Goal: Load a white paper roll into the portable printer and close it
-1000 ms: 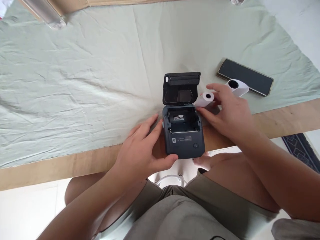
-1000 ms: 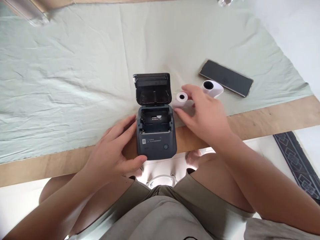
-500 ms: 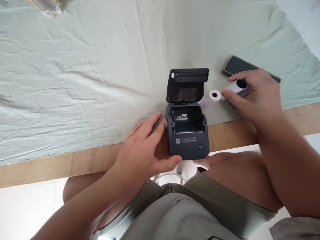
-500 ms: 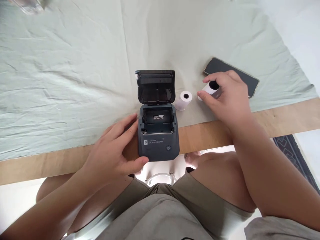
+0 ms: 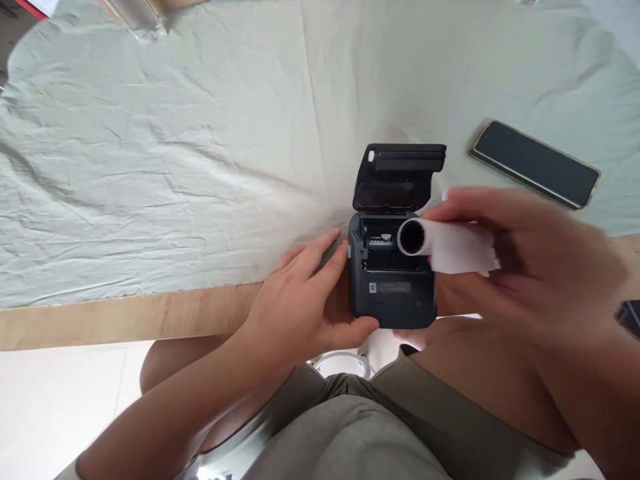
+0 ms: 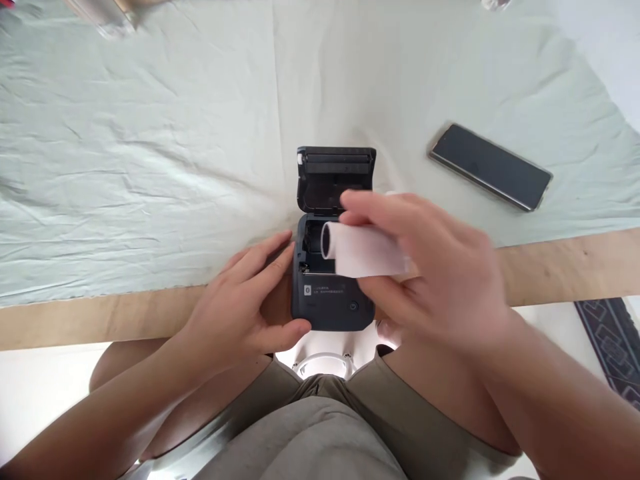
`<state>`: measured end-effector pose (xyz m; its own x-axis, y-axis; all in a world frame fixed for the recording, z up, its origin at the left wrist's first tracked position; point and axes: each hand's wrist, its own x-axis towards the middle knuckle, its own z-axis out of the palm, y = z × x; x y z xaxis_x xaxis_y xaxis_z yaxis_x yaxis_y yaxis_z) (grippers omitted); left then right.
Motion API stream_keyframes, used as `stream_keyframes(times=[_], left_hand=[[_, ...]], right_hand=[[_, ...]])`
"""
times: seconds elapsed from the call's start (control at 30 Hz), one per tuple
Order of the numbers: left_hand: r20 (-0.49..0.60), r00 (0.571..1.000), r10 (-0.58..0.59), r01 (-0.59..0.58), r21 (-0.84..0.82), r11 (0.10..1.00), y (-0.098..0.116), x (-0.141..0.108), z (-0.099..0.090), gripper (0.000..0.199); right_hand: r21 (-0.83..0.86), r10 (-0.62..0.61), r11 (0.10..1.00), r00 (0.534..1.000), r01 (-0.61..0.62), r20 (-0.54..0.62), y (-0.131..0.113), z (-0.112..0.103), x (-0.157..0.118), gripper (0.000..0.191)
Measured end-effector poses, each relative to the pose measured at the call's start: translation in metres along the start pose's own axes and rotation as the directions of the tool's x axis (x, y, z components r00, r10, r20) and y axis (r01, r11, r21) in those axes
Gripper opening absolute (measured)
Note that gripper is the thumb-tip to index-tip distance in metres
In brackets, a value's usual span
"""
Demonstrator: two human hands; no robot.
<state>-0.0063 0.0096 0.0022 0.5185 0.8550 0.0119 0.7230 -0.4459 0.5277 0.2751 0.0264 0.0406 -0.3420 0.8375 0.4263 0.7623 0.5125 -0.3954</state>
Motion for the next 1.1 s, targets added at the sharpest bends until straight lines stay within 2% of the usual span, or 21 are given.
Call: stream_keyframes(times=[0.07, 0.13, 0.2, 0.27, 0.33, 0.43, 0.5, 0.57, 0.7, 0.83, 0.93, 1.03, 1.1], left_hand=[[-0.006, 1.000, 0.008, -0.008, -0.006, 1.000, -0.001, -0.001, 0.001, 0.106], [-0.002, 1.000, 0.004, -0.004, -0.014, 1.000, -0.001, -0.001, 0.001, 0.106], [-0.001, 1.000, -0.006, 0.006, -0.021, 1.000, -0.001, -0.001, 0.001, 0.105], [-0.007, 1.000, -0.005, 0.004, -0.025, 1.000, -0.001, -0.001, 0.001, 0.104], [-0.007, 1.000, -0.006, 0.006, -0.029, 1.000, -0.001, -0.001, 0.001, 0.103], [0.003, 1.000, -0.007, 0.007, -0.025, 1.000, 0.001, 0.000, 0.001, 0.103], [0.007, 1.000, -0.006, 0.006, -0.017, 1.000, 0.002, 0.001, 0.001, 0.102], [0.017, 1.000, -0.016, 0.016, -0.025, 1.000, 0.005, 0.003, -0.002, 0.102], [0.066, 0.993, -0.096, 0.103, -0.107, 0.989, 0.012, 0.006, -0.013, 0.097], [-0.005, 0.984, -0.177, 0.173, -0.201, 0.964, 0.016, 0.015, -0.024, 0.084], [-0.052, 0.975, -0.218, 0.198, -0.255, 0.946, 0.020, 0.027, -0.023, 0.077], [-0.036, 0.980, -0.197, 0.176, -0.309, 0.934, 0.024, 0.037, -0.017, 0.068], [-0.017, 0.985, -0.173, 0.158, -0.331, 0.930, 0.026, 0.040, -0.012, 0.071]], right_hand=[[0.046, -0.093, 0.995, 0.996, 0.094, -0.011, -0.004, 0.010, 0.007, 0.040], [0.007, -0.195, 0.981, 0.980, 0.196, -0.037, -0.005, 0.018, 0.014, 0.040], [-0.033, -0.235, 0.972, 0.972, 0.234, -0.015, -0.006, 0.020, 0.020, 0.039], [-0.068, -0.206, 0.976, 0.978, 0.208, 0.031, -0.006, 0.020, 0.024, 0.034], [-0.104, -0.128, 0.985, 0.989, 0.135, 0.073, -0.006, 0.019, 0.025, 0.029], [-0.121, -0.082, 0.988, 0.993, 0.092, 0.089, -0.005, 0.020, 0.026, 0.020], [-0.108, -0.130, 0.985, 0.990, 0.135, 0.053, -0.004, 0.021, 0.026, 0.016], [-0.098, -0.189, 0.977, 0.982, 0.190, 0.018, -0.003, 0.022, 0.026, 0.019], [-0.054, -0.260, 0.964, 0.966, 0.259, 0.000, -0.004, 0.017, 0.023, 0.023], [0.030, -0.279, 0.960, 0.960, 0.278, 0.023, -0.005, 0.009, 0.015, 0.022], [0.063, -0.318, 0.947, 0.947, 0.316, 0.037, -0.005, 0.007, 0.007, 0.018], [0.074, -0.344, 0.938, 0.936, 0.339, 0.075, -0.005, 0.007, 0.001, 0.011], [0.069, -0.344, 0.938, 0.934, 0.338, 0.093, -0.005, 0.006, -0.001, 0.009]])
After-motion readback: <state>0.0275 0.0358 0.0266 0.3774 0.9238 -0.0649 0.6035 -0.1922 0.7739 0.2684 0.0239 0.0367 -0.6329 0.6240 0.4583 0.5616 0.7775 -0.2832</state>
